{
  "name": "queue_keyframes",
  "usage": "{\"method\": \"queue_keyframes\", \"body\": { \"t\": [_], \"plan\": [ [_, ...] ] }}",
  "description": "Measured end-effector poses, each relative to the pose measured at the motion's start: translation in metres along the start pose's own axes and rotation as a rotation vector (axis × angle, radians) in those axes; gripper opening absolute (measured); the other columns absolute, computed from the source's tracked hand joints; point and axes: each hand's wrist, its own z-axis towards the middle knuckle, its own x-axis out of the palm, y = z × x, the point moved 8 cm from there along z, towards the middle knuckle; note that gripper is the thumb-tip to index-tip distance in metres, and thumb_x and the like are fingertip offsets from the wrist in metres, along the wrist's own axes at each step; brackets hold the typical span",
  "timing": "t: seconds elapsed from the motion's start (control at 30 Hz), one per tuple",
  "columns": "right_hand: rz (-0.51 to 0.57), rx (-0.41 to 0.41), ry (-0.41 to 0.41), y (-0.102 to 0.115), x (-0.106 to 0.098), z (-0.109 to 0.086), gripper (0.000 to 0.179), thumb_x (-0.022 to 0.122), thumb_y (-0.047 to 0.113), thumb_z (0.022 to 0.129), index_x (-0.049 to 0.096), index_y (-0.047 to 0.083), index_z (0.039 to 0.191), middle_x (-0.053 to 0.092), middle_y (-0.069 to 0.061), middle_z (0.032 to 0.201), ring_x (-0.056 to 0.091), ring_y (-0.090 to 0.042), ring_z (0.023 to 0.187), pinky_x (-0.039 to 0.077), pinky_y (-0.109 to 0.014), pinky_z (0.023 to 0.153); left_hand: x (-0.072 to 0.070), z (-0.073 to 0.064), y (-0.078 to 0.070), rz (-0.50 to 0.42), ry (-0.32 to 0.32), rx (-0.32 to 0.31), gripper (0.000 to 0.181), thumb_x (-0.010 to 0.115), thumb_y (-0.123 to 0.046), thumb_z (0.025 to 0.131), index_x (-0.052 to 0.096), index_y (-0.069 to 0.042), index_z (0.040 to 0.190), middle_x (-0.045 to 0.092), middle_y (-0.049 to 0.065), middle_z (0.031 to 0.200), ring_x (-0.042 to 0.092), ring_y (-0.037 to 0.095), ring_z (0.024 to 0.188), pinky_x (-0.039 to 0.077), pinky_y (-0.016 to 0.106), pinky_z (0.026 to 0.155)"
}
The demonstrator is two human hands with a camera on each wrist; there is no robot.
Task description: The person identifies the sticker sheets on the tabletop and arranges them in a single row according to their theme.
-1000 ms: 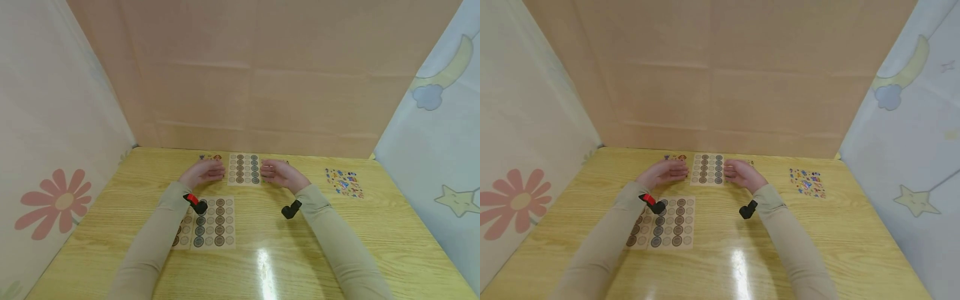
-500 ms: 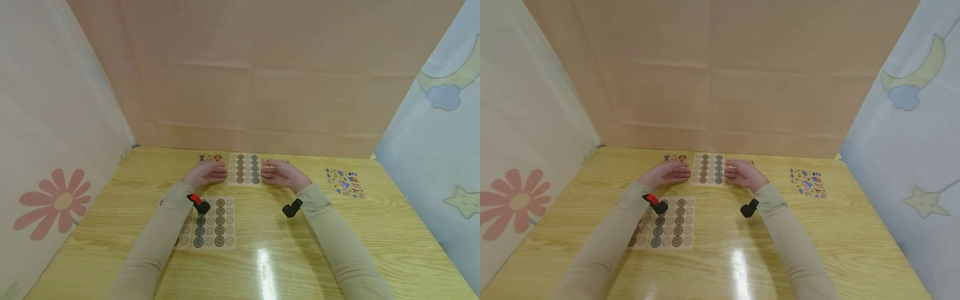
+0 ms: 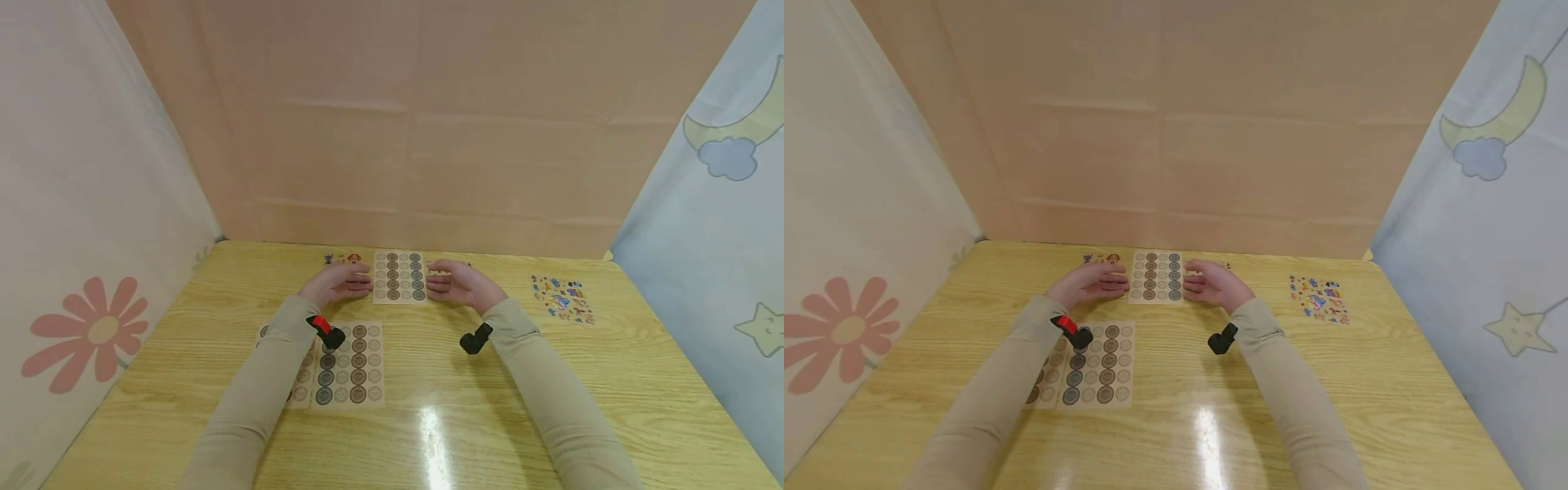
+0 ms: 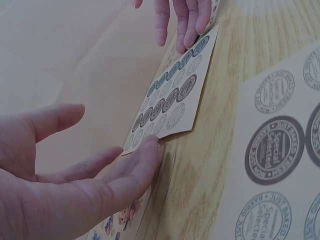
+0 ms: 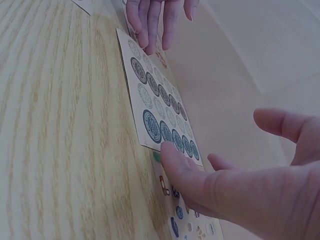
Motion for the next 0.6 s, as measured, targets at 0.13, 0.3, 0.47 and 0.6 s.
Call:
{"method": "queue_keyframes", "body": {
  "t": [0.13,0.3,0.47,0.6],
  "plan": [
    [-0.009,0.0,-0.014,-0.0014,-0.0011,0.0,0.051,0.047,0.015,0.1,0.027,0.005,0.146,0.021,-0.025,0.149,0.027,-0.036,0.135,0.033,-0.047,0.109,0.0005,0.0,0.0001,-0.026,-0.002,0.004,0.042,0.053,-0.007,0.098,0.043,0.003,0.137,0.045,0.029,0.135,0.048,0.04,0.123,0.044,0.043,0.101],
    [-0.04,0.003,-0.027,-0.003,-0.0006,-0.0029,0.059,0.046,0.014,0.1,0.018,0.008,0.151,0.023,-0.024,0.148,0.03,-0.035,0.133,0.034,-0.044,0.109,0.003,-0.0026,-0.0005,-0.003,0.01,0.03,0.039,0.053,-0.001,0.097,0.046,0.011,0.133,0.051,0.028,0.13,0.055,0.034,0.113,0.044,0.041,0.102],
    [-0.033,0.025,-0.018,-0.0072,0.0009,-0.0052,0.057,0.045,0.012,0.101,0.018,0.008,0.151,0.029,-0.023,0.145,0.038,-0.032,0.126,0.035,-0.042,0.109,0.0021,-0.0014,0.0013,0.126,-0.022,0.056,0.032,0.06,0.002,0.092,0.056,0.01,0.122,0.064,0.016,0.1,0.062,0.019,0.084,0.05,0.035,0.093],
    [-0.042,0.029,-0.008,-0.0105,0.0029,-0.006,0.055,0.046,0.01,0.1,0.02,0.005,0.148,0.036,-0.023,0.14,0.044,-0.029,0.119,0.036,-0.04,0.108,0.0026,-0.0014,0.0007,0.193,-0.035,0.109,0.034,0.062,0.004,0.09,0.056,0.009,0.123,0.063,0.009,0.088,0.06,0.016,0.078,0.053,0.03,0.08]
  ]
}}
